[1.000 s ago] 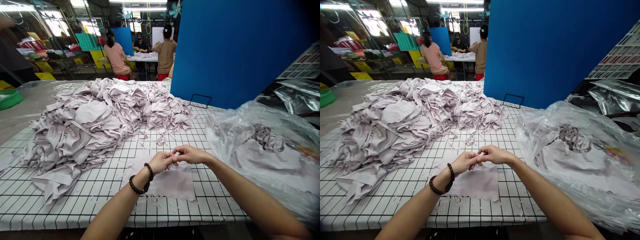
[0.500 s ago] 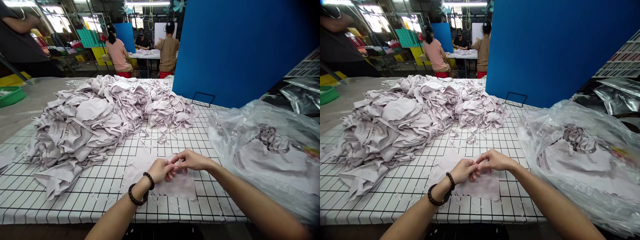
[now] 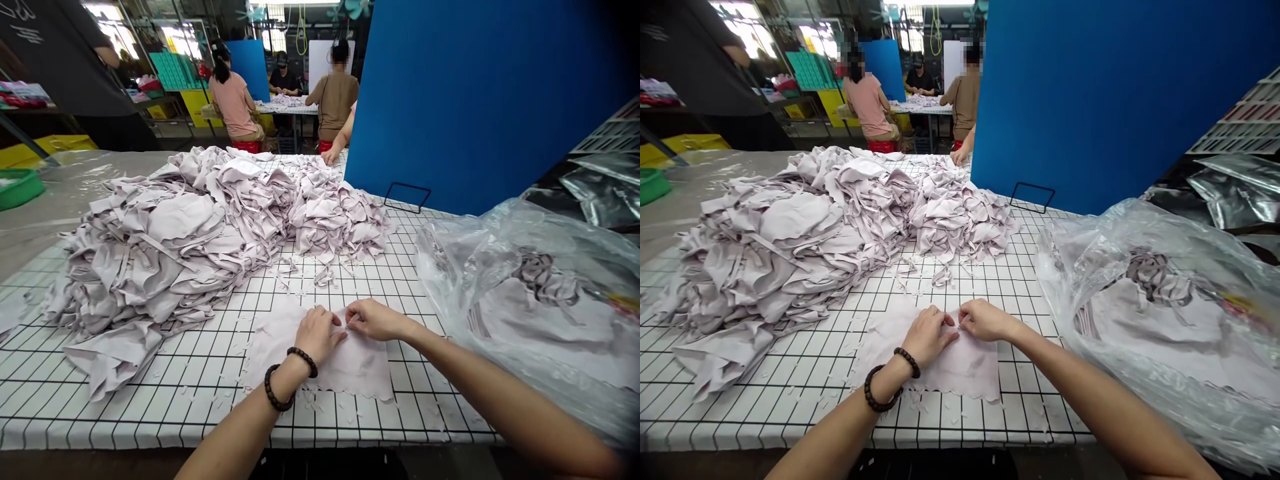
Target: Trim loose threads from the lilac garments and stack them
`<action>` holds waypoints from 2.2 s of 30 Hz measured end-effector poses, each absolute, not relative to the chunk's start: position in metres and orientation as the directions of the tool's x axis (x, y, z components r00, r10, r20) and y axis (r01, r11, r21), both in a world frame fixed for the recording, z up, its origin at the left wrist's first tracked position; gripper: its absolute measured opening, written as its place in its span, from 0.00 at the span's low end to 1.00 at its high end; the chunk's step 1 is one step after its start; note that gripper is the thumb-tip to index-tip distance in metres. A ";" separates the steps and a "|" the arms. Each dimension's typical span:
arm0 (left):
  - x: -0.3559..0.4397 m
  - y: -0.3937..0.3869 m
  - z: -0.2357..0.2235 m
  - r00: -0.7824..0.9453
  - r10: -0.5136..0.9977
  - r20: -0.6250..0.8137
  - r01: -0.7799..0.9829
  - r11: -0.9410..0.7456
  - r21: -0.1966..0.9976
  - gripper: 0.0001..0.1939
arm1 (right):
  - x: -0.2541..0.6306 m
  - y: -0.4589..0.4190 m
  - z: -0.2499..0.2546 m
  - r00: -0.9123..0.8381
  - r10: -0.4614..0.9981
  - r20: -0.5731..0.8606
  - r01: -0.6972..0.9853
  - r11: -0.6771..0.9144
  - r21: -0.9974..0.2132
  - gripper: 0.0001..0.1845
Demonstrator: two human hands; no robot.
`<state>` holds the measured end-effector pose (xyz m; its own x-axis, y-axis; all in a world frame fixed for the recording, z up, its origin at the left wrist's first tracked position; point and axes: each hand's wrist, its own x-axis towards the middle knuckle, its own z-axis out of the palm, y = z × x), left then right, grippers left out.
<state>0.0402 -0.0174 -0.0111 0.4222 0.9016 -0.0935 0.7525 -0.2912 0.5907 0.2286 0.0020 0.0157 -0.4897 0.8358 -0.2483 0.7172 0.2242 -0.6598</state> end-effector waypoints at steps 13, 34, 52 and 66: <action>0.042 -0.017 -0.013 0.426 0.899 -0.102 0.765 -0.297 0.572 0.11 | 0.222 0.010 0.027 -0.617 0.744 -0.255 0.726 0.413 -0.550 0.08; 0.041 -0.017 -0.015 0.406 0.906 -0.123 0.765 -0.263 0.588 0.11 | 0.235 0.029 0.025 -0.542 0.778 -0.318 0.728 0.246 -0.640 0.11; 0.008 -0.013 -0.005 0.265 0.956 -0.127 0.239 0.062 0.969 0.15 | 0.105 0.113 0.016 -0.503 0.863 -0.037 0.828 0.469 -0.306 0.15; -0.030 0.007 -0.021 0.291 0.839 -0.460 -0.577 0.538 0.615 0.26 | 0.156 0.139 -0.001 -0.184 0.979 0.089 0.767 0.200 -0.610 0.17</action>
